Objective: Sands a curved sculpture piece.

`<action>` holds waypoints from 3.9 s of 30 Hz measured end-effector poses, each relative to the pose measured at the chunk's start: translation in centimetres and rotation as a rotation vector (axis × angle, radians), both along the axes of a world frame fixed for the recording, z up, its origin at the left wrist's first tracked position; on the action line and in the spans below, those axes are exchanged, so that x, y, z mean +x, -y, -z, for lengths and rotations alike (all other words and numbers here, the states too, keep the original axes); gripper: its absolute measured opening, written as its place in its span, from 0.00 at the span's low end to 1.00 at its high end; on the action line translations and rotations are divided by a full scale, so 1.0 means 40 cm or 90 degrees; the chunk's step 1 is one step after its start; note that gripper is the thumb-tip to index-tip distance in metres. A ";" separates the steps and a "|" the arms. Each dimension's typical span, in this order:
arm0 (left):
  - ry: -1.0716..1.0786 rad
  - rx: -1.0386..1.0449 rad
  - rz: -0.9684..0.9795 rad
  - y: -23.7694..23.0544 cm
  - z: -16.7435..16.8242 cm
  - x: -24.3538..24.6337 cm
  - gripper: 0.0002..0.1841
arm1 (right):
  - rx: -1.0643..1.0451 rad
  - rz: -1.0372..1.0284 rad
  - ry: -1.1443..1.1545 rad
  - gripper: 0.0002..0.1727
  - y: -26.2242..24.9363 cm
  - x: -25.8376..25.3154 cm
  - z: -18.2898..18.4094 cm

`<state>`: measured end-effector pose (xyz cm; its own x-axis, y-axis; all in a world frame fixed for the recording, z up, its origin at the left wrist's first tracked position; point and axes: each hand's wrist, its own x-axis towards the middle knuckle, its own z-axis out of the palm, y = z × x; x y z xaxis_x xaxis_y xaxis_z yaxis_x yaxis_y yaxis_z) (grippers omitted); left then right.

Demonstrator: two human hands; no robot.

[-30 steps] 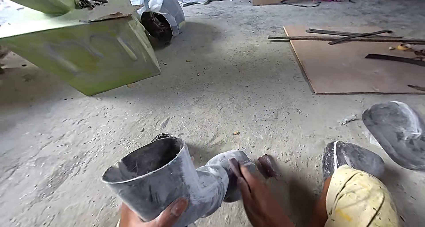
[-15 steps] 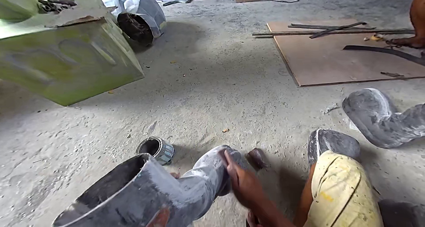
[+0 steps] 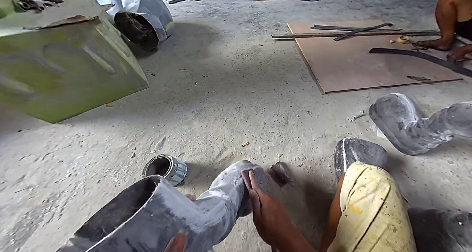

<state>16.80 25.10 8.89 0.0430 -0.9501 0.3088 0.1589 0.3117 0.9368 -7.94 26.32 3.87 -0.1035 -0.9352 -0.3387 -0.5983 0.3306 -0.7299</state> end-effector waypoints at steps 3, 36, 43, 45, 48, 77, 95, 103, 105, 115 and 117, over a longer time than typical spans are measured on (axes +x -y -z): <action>0.008 0.017 -0.041 -0.019 -0.036 -0.031 0.38 | 0.010 0.005 -0.006 0.33 0.040 -0.029 0.022; 0.064 -0.020 -0.077 -0.054 -0.040 -0.051 0.33 | 0.042 -0.044 -0.061 0.32 0.042 -0.022 -0.021; 0.056 0.002 -0.077 -0.077 -0.083 -0.109 0.36 | 0.056 -0.031 -0.107 0.31 0.093 -0.045 -0.001; 0.020 0.044 -0.126 -0.050 -0.113 -0.128 0.44 | 0.009 -0.030 -0.085 0.32 0.039 0.001 -0.016; 0.009 0.057 -0.134 -0.026 -0.117 -0.119 0.48 | -0.022 -0.086 -0.117 0.31 -0.050 0.021 -0.045; 0.084 -0.035 -0.035 -0.071 -0.059 -0.063 0.29 | 0.028 -0.074 -0.066 0.31 -0.025 -0.023 -0.031; 0.025 0.044 -0.094 -0.063 -0.110 -0.098 0.39 | 0.021 -0.171 -0.142 0.29 -0.002 -0.019 -0.088; -0.018 0.054 -0.112 -0.060 -0.103 -0.096 0.41 | 0.003 -0.174 -0.138 0.29 -0.011 -0.008 -0.082; -0.017 0.056 -0.134 -0.050 -0.106 -0.105 0.42 | 0.011 -0.149 -0.134 0.29 0.036 -0.029 -0.064; -0.019 0.044 -0.189 -0.024 -0.099 -0.090 0.46 | 0.015 -0.068 -0.093 0.30 0.088 -0.005 -0.010; -0.029 0.053 -0.213 -0.026 -0.102 -0.091 0.45 | 0.011 -0.030 -0.080 0.30 0.088 0.027 0.009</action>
